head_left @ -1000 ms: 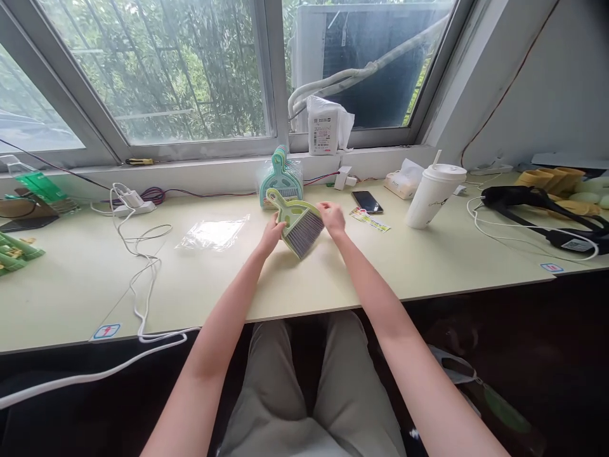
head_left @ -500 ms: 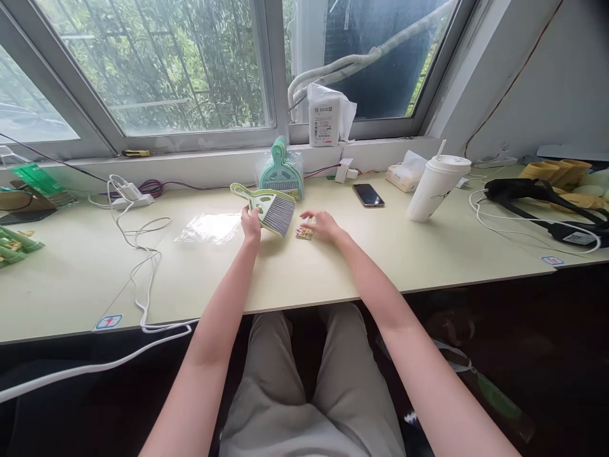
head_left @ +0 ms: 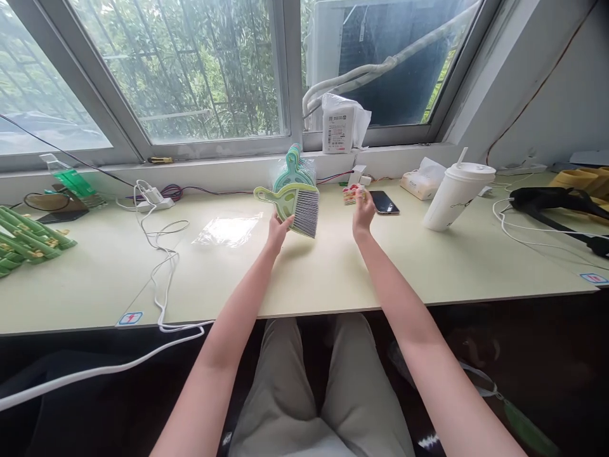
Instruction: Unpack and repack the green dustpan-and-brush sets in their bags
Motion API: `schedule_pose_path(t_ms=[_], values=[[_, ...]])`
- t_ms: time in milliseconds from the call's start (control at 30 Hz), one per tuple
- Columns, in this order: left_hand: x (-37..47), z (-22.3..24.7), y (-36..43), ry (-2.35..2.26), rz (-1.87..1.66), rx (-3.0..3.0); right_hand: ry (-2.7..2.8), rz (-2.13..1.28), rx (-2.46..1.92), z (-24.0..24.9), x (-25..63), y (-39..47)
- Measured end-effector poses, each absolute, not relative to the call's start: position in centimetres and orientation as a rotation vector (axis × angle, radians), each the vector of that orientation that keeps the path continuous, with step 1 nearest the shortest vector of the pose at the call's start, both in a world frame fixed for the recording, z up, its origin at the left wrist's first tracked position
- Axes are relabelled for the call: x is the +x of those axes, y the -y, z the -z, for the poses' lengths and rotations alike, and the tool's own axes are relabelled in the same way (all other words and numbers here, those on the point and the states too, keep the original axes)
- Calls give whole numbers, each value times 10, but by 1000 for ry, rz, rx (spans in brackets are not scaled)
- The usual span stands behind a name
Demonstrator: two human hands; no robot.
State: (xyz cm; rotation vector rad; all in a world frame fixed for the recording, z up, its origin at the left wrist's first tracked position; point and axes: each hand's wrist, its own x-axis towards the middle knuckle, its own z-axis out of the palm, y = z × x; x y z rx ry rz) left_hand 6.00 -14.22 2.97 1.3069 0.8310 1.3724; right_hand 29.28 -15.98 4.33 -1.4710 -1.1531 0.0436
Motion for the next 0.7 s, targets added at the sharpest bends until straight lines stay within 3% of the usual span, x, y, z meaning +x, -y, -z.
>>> schedule_pose_path(t_ms=[67,300,467,700], values=[[67,-27,145,-818,-1308,1263,1152,30,-1412,-51,282,167],[73,-23,146,-790,-1320,1184,2056,-179,-1396,-40,241,175],[63,-27,143,-888,-1353,1117,2064,-203,-1412,-33,248,172],[68,-32,150,-728,-1328,1089,1933,12,-1462,-46,248,185]])
